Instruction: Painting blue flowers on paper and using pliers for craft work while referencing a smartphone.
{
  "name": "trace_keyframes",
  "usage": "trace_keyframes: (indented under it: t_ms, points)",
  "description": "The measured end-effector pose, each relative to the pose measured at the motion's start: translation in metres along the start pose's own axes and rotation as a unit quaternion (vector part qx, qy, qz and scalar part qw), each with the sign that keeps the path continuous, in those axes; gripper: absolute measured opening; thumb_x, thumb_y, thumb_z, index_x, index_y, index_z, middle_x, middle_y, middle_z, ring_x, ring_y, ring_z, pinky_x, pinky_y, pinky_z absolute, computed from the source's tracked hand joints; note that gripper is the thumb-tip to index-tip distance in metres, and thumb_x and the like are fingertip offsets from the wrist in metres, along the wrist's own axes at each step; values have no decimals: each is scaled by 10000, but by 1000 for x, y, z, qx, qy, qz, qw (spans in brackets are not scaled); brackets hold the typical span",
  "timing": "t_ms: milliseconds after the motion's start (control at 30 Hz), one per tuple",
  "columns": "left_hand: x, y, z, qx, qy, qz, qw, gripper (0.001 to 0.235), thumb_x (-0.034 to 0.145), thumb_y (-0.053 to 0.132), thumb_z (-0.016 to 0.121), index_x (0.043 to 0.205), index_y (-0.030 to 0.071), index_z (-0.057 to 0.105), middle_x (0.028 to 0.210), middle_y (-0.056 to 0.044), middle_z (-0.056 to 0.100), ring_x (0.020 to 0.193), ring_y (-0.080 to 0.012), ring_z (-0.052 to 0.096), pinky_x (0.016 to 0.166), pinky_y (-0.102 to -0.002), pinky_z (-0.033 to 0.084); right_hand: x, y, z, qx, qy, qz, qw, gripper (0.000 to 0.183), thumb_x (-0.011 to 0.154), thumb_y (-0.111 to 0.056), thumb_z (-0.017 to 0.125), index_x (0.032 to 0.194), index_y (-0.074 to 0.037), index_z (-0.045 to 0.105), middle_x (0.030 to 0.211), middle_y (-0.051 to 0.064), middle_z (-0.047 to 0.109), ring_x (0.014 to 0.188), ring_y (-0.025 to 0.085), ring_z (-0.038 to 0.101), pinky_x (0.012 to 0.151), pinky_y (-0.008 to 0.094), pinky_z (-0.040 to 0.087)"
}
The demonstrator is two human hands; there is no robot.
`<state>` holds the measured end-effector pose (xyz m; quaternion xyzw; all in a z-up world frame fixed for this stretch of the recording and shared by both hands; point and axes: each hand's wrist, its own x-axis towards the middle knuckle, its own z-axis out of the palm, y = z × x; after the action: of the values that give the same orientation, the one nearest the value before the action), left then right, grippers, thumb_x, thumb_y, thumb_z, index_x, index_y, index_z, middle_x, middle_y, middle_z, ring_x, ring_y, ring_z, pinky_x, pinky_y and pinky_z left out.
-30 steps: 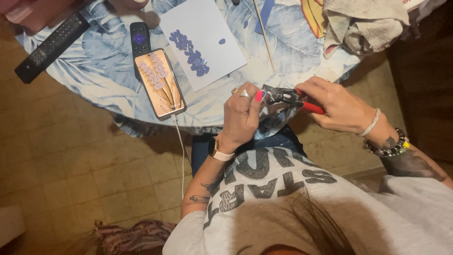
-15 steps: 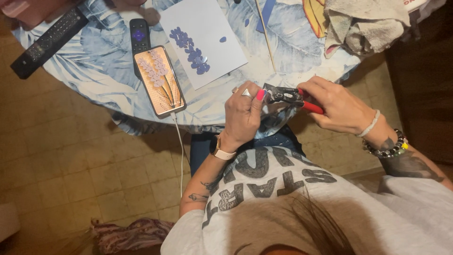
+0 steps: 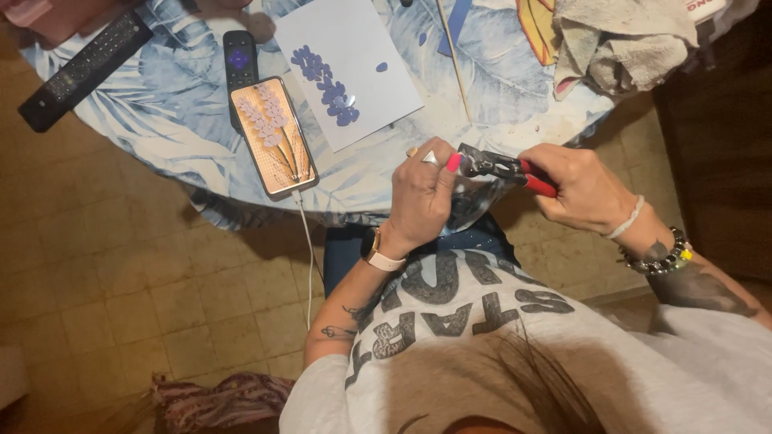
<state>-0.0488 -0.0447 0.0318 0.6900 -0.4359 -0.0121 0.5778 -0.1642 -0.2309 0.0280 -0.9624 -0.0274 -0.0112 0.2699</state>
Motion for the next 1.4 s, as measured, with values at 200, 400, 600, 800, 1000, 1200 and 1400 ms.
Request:
trace_keyframes:
  t_ms: [200, 400, 600, 800, 1000, 1200, 1400]
  points:
    - [-1, -2, 0, -16, -25, -16, 999, 317, 911, 237, 260, 652, 70, 334, 623, -26, 357, 531, -164, 351, 499, -307, 292, 0, -4, -7, 12, -16, -10, 1000, 487, 568, -4, 459, 1055, -14, 468, 880, 133, 510, 723, 269, 513, 697, 314, 409]
    - [-2, -6, -2, 25, -53, -23, 998, 295, 915, 247, 243, 678, 81, 299, 622, -14, 321, 526, -158, 306, 489, -297, 268, 2, -9, -9, 7, -28, -14, 1000, 521, 563, 5, 463, 1083, 2, 447, 933, 142, 500, 772, 276, 517, 741, 322, 415]
    - [-2, -5, -3, 20, -41, -13, 999, 277, 914, 219, 265, 678, 78, 300, 629, -15, 319, 542, -165, 306, 503, -300, 272, 1, -4, -4, 2, -22, -18, 1000, 543, 556, -11, 482, 1097, 19, 437, 946, 155, 490, 777, 288, 509, 736, 337, 419]
    - [-2, -4, -3, -5, -44, -1, 999, 279, 915, 200, 256, 669, 72, 288, 609, -22, 294, 526, -156, 291, 486, -296, 248, -1, -1, -1, 2, -24, 0, 1000, 451, 569, -24, 470, 1019, -3, 464, 870, 131, 523, 739, 267, 510, 700, 328, 412]
    - [-6, -17, 1, -116, -43, -11, 992, 250, 905, 177, 334, 688, 80, 411, 587, -82, 391, 576, -322, 472, 598, -333, 411, -12, 18, 17, 5, 27, 67, 997, 366, 556, -27, 542, 916, -86, 573, 745, 96, 575, 733, 304, 598, 646, 350, 480]
    - [-5, -22, 3, -119, -47, -5, 992, 247, 910, 189, 336, 713, 70, 426, 586, -99, 388, 572, -329, 467, 605, -348, 416, -5, 3, 7, 48, 59, 29, 997, 390, 561, 10, 531, 943, -48, 584, 750, 142, 572, 727, 346, 582, 635, 376, 464]
    - [-8, -25, 7, -153, -45, -22, 987, 258, 910, 181, 336, 693, 70, 422, 577, -95, 387, 550, -304, 447, 599, -336, 414, 2, -3, 8, 129, 122, -10, 984, 412, 616, 5, 602, 1020, 44, 536, 884, 212, 567, 826, 399, 562, 690, 417, 443]
